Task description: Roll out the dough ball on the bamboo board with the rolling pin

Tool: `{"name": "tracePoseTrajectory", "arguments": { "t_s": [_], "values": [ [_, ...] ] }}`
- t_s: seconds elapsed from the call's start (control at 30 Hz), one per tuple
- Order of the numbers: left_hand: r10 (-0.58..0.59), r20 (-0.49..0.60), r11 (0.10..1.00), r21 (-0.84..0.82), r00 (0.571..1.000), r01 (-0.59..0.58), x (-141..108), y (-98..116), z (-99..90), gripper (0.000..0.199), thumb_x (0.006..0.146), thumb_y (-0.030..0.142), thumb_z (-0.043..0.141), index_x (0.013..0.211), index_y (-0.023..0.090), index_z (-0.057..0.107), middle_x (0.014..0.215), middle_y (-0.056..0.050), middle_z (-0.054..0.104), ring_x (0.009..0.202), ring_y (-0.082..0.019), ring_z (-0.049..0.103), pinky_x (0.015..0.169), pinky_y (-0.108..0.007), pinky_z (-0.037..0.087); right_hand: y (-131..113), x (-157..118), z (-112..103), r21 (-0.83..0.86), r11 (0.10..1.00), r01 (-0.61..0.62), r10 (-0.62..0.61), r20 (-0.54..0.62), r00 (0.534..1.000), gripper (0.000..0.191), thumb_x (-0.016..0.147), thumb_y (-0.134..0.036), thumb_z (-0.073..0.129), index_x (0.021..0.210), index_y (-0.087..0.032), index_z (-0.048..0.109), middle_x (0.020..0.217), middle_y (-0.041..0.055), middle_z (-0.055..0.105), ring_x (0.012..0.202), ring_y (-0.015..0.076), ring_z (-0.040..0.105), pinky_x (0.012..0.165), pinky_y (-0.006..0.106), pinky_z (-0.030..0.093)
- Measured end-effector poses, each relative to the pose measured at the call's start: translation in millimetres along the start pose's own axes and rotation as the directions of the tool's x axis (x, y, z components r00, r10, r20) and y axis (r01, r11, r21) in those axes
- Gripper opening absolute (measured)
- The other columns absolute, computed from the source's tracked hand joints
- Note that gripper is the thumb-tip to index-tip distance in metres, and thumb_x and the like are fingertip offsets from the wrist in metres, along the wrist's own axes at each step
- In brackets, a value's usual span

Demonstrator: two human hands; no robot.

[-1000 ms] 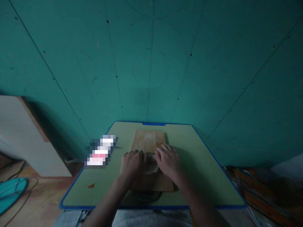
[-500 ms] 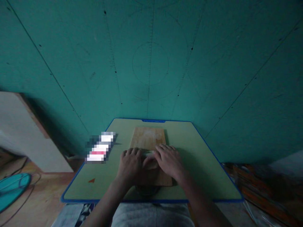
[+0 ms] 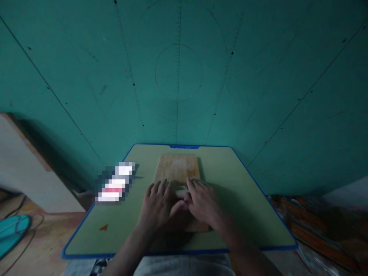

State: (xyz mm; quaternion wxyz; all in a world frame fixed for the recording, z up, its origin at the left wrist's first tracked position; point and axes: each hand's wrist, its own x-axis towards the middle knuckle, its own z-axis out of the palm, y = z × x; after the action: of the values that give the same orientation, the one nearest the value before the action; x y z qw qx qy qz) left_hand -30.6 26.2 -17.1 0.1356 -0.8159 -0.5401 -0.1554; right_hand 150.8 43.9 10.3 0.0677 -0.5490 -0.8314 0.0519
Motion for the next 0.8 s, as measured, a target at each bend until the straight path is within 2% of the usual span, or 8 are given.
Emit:
{"name": "tracePoseTrajectory", "arguments": {
  "t_s": [0.1, 0.2, 0.33, 0.47, 0.53, 0.6, 0.67, 0.8],
  "values": [
    [0.028, 0.013, 0.999, -0.021, 1.000, -0.028, 12.0, 1.4, -0.7, 0.073, 0.095, 0.067, 0.027, 0.121, 0.010, 0.064, 0.122, -0.022, 0.067, 0.109, -0.034, 0.064, 0.091, -0.047, 0.049, -0.7, 11.4, -2.3, 0.028, 0.998, 0.054, -0.054, -0.004, 0.999, 0.060, 0.090, -0.026, 0.047, 0.146, -0.005, 0.044, 0.148, 0.0207, 0.048, 0.135, 0.0300, 0.047, 0.110, 0.044, 0.039],
    [0.088, -0.100, 0.996, -0.010, 0.991, -0.090, -11.8, 10.6, -0.7, 0.075, 0.093, 0.070, 0.026, 0.121, 0.010, 0.063, 0.122, -0.021, 0.067, 0.111, -0.034, 0.062, 0.096, -0.048, 0.046, -4.9, -9.1, 5.3, 0.022, 0.994, 0.111, -0.108, -0.083, 0.991, 0.058, 0.093, -0.026, 0.042, 0.148, -0.005, 0.041, 0.153, 0.0183, 0.042, 0.141, 0.0293, 0.039, 0.117, 0.044, 0.031],
    [0.123, -0.194, 0.991, -0.025, 0.973, -0.130, -42.5, 24.5, -2.8, 0.085, 0.089, 0.076, 0.030, 0.139, 0.009, 0.048, 0.140, -0.019, 0.056, 0.131, -0.035, 0.048, 0.108, -0.048, 0.036, -8.7, -39.8, 15.9, 0.010, 0.989, 0.148, -0.146, -0.121, 0.982, 0.061, 0.092, -0.026, 0.043, 0.152, -0.015, 0.037, 0.157, 0.0098, 0.037, 0.142, 0.0275, 0.036, 0.118, 0.044, 0.030],
    [0.118, -0.142, 0.987, -0.095, 0.983, -0.133, -15.2, 28.0, -2.5, 0.090, 0.089, 0.077, 0.024, 0.139, 0.006, 0.048, 0.133, -0.021, 0.060, 0.124, -0.036, 0.053, 0.106, -0.051, 0.038, -2.7, -15.5, 11.9, 0.019, 0.982, 0.190, -0.189, -0.059, 0.980, 0.065, 0.090, -0.033, 0.049, 0.150, -0.009, 0.039, 0.154, 0.0144, 0.041, 0.139, 0.0293, 0.041, 0.118, 0.044, 0.031],
    [0.091, -0.085, 0.986, -0.131, 0.992, -0.102, 4.0, 25.6, -1.5, 0.085, 0.092, 0.073, 0.023, 0.134, 0.005, 0.053, 0.128, -0.022, 0.063, 0.117, -0.035, 0.057, 0.103, -0.051, 0.041, 1.0, 3.7, 7.8, 0.021, 0.978, 0.206, -0.205, -0.018, 0.979, 0.064, 0.091, -0.034, 0.048, 0.148, -0.007, 0.042, 0.152, 0.0169, 0.043, 0.137, 0.0297, 0.044, 0.117, 0.045, 0.033],
    [0.085, -0.036, 0.982, -0.168, 0.996, -0.090, 10.7, 23.4, -3.0, 0.083, 0.092, 0.072, 0.026, 0.131, 0.005, 0.055, 0.124, -0.021, 0.064, 0.112, -0.034, 0.059, 0.100, -0.052, 0.043, 2.6, 10.2, 6.6, 0.023, 0.977, 0.214, -0.213, -0.005, 0.977, 0.063, 0.091, -0.035, 0.049, 0.147, -0.006, 0.042, 0.151, 0.0181, 0.045, 0.136, 0.0293, 0.045, 0.116, 0.045, 0.034],
    [0.121, -0.040, 0.976, -0.177, 0.992, -0.126, 0.9, 22.9, -8.7, 0.083, 0.092, 0.073, 0.029, 0.136, 0.005, 0.050, 0.129, -0.021, 0.062, 0.117, -0.033, 0.057, 0.102, -0.051, 0.041, 1.9, -1.4, 9.3, 0.018, 0.974, 0.224, -0.223, -0.034, 0.974, 0.065, 0.091, -0.034, 0.051, 0.149, -0.006, 0.039, 0.151, 0.0177, 0.044, 0.137, 0.0287, 0.042, 0.118, 0.045, 0.031],
    [0.225, -0.100, 0.966, -0.102, 0.969, -0.235, -37.9, 23.4, -25.5, 0.081, 0.094, 0.068, 0.034, 0.151, 0.011, 0.032, 0.148, -0.015, 0.050, 0.135, -0.029, 0.044, 0.110, -0.043, 0.033, -1.4, -47.8, 17.3, 0.008, 0.959, 0.285, -0.281, -0.128, 0.951, 0.067, 0.094, -0.036, 0.048, 0.154, -0.013, 0.030, 0.158, 0.0122, 0.036, 0.143, 0.0271, 0.033, 0.119, 0.044, 0.028]
  ]
}}
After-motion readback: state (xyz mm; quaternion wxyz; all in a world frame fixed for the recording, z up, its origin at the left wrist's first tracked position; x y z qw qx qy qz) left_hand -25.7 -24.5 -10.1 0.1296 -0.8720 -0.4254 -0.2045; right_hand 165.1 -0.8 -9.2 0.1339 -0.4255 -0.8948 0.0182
